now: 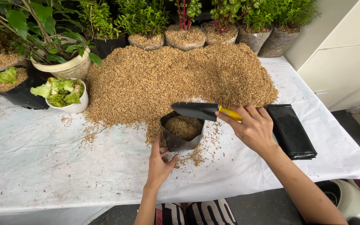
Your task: The person uses a small yellow trowel to scoop wood shavings from a large pile on a table and fills a black plastic pot. They then place a small green plant into the pot and continue to add more wood shavings around the plant, patting it down with their hand and the trowel.
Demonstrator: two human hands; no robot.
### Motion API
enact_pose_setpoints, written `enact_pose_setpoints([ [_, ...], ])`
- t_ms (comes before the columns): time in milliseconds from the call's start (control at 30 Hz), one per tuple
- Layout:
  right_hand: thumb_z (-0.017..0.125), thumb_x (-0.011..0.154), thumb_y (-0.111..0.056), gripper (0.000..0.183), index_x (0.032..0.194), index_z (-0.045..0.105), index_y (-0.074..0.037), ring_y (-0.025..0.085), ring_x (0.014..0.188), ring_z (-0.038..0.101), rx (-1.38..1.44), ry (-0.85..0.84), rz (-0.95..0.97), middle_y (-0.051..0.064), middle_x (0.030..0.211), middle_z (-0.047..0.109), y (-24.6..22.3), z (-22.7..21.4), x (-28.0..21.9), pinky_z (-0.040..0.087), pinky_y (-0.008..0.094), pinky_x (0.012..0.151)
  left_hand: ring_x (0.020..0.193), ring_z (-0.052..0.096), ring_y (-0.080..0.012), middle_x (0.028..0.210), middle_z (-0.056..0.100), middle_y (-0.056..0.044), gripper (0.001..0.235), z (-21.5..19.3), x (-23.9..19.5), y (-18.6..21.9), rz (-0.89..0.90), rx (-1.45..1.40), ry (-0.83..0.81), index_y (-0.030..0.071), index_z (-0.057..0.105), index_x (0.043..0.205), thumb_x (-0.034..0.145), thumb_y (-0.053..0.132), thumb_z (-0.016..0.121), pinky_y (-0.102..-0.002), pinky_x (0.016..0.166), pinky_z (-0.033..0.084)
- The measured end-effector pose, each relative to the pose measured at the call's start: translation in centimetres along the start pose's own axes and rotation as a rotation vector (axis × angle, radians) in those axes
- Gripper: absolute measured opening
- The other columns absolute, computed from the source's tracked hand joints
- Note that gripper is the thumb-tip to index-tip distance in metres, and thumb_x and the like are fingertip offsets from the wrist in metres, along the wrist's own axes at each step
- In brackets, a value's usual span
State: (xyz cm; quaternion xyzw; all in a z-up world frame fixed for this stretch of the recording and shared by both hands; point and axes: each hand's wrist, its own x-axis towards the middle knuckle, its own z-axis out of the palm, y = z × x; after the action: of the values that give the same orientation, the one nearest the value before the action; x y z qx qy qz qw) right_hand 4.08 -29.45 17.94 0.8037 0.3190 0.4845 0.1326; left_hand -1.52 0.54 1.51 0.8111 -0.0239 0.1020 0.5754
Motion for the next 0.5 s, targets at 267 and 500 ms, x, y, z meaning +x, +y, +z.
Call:
enact_pose_setpoints([
  [267, 0.056, 0.093, -0.059, 0.038, 0.130, 0.063, -0.052, 0.013, 0.061, 0.066, 0.523, -0.753, 0.677, -0.012, 0.123, 0.068, 0.3, 10.2, -6.5, 0.044, 0.028, 0.048, 0.111, 0.066, -0.0242, 0.141, 0.052, -0.016, 0.099, 0.1, -0.4, -0.1, 0.010, 0.005, 0.000, 0.014, 0.020, 0.160, 0.083, 0.027, 0.080, -0.038, 0.101, 0.058],
  [500, 0.058, 0.090, -0.064, 0.040, 0.128, 0.064, -0.056, 0.021, 0.094, 0.075, 0.598, -0.945, 0.760, -0.012, 0.141, 0.062, -2.9, 16.4, -5.4, 0.057, 0.036, 0.068, 0.112, 0.068, -0.0244, 0.150, 0.046, -0.017, 0.101, 0.2, -0.3, -0.1, 0.010, 0.014, -0.001, 0.013, 0.018, 0.160, 0.083, 0.030, 0.080, -0.039, 0.102, 0.058],
])
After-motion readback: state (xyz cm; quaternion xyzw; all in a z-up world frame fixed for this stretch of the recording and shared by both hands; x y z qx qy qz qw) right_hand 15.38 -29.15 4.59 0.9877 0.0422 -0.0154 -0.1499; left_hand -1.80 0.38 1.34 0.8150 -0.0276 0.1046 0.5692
